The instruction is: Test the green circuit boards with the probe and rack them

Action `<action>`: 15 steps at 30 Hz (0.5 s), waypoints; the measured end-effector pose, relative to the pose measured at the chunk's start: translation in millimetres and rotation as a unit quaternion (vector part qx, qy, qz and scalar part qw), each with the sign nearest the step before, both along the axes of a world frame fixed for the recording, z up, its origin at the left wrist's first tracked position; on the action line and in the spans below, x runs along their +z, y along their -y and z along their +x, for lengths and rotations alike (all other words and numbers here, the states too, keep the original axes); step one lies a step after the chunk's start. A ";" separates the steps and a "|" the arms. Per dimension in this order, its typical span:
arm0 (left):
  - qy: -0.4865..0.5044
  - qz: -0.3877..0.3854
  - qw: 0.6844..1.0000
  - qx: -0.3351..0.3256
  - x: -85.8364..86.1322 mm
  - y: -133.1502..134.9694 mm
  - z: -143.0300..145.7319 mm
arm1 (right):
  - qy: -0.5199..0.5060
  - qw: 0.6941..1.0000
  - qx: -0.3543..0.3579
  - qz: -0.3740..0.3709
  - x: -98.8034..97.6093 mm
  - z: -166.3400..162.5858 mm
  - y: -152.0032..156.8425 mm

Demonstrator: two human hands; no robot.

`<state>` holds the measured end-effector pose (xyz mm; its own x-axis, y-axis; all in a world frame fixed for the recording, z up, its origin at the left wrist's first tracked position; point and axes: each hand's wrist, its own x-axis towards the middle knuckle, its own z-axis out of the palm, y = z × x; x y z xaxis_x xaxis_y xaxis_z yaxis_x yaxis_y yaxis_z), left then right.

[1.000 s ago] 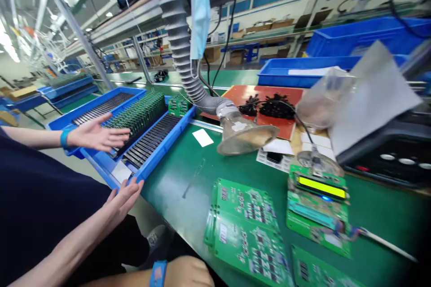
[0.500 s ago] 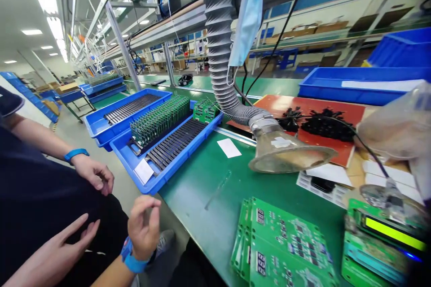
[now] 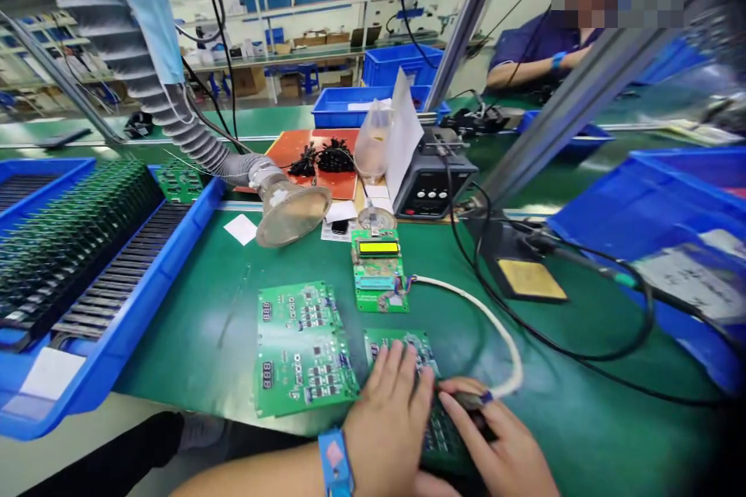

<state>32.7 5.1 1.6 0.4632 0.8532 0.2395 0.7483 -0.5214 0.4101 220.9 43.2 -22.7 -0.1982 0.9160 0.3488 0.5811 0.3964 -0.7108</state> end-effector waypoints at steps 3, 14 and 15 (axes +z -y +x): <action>-0.010 -0.057 0.997 0.053 -6.4 -7.9 0.8 | 0.003 1.000 0.003 0.004 -1.4 -5.1 1.4; -0.071 -0.101 0.990 0.075 -5.2 -23.9 4.1 | -0.016 0.992 -0.003 -0.129 18.1 -5.2 -0.8; -0.075 -0.106 0.989 0.074 -4.0 -24.7 4.4 | -0.020 0.989 -0.005 -0.144 19.8 -3.6 -2.1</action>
